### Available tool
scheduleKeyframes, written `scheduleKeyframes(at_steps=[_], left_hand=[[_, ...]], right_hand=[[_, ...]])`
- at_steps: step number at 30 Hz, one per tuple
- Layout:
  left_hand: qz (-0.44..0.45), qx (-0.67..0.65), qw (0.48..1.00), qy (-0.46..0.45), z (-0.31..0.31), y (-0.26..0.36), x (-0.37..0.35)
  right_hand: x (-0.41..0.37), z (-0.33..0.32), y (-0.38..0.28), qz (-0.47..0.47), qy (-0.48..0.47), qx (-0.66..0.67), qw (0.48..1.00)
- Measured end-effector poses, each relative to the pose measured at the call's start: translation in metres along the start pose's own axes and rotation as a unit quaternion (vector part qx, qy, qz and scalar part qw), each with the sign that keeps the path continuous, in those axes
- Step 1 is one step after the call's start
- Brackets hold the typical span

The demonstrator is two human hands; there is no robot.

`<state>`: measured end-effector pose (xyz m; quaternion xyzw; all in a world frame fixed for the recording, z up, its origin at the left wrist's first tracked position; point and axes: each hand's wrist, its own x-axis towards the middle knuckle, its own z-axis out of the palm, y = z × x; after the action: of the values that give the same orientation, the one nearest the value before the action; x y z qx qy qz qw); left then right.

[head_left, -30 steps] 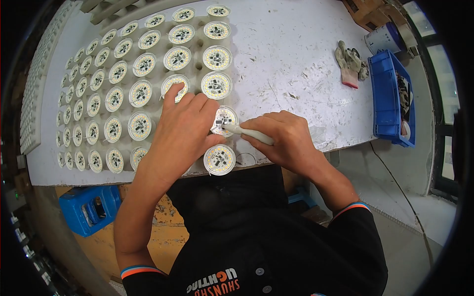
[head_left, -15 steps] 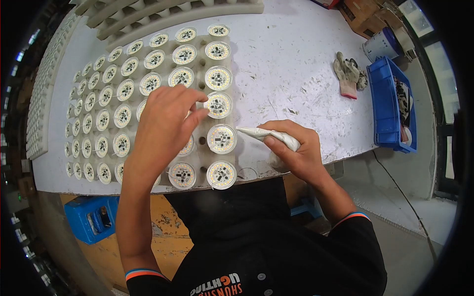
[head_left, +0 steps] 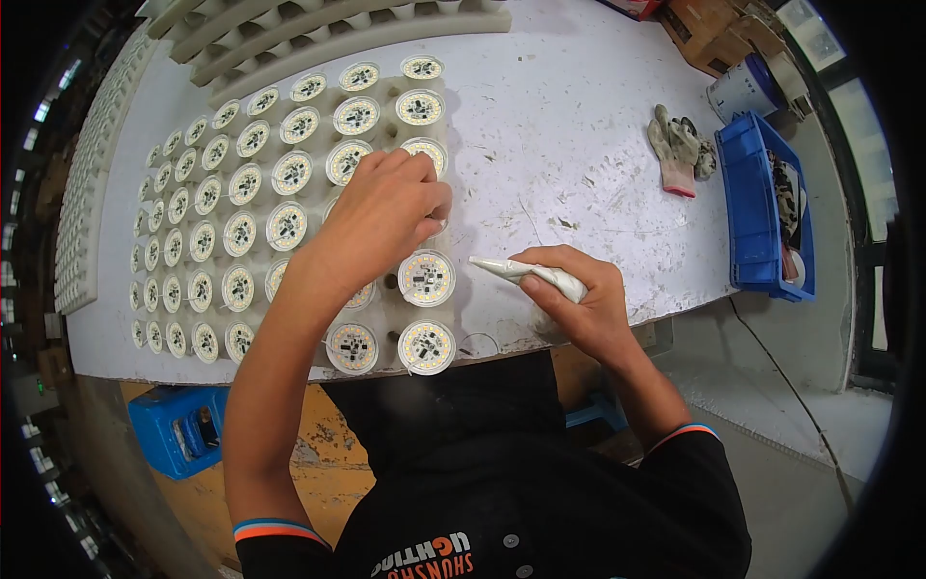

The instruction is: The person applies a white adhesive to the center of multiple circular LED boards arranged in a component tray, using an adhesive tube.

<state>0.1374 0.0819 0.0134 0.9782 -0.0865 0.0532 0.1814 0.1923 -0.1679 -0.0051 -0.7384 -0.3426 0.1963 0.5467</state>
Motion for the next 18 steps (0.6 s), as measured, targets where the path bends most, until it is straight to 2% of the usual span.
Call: scheduleKeyframes(at_steps=[5,8,11,14,17,18], left_hand=[[0.008,-0.020,1.000,0.014,0.002,-0.006,0.000],[-0.021,-0.008,0.997,0.074,0.006,-0.014,0.000],[-0.076,0.116,0.982,0.130,0.002,-0.018,-0.010],[-0.103,0.160,0.978,0.087,0.004,-0.027,-0.021],[-0.061,0.043,0.994,0.076,-0.008,-0.018,-0.022],[-0.033,0.041,0.997,0.054,-0.011,-0.017,-0.022]], right_hand=[[-0.001,0.001,0.001,0.018,-0.010,0.006,1.000],[-0.001,0.000,0.000,0.028,-0.015,0.009,0.999],[-0.001,-0.001,-0.004,0.050,-0.018,0.008,0.999],[-0.001,0.000,-0.002,0.049,-0.007,0.003,0.999],[0.000,0.001,0.001,0.039,-0.004,-0.001,0.999],[0.000,0.000,-0.002,0.047,-0.008,-0.001,0.999]])
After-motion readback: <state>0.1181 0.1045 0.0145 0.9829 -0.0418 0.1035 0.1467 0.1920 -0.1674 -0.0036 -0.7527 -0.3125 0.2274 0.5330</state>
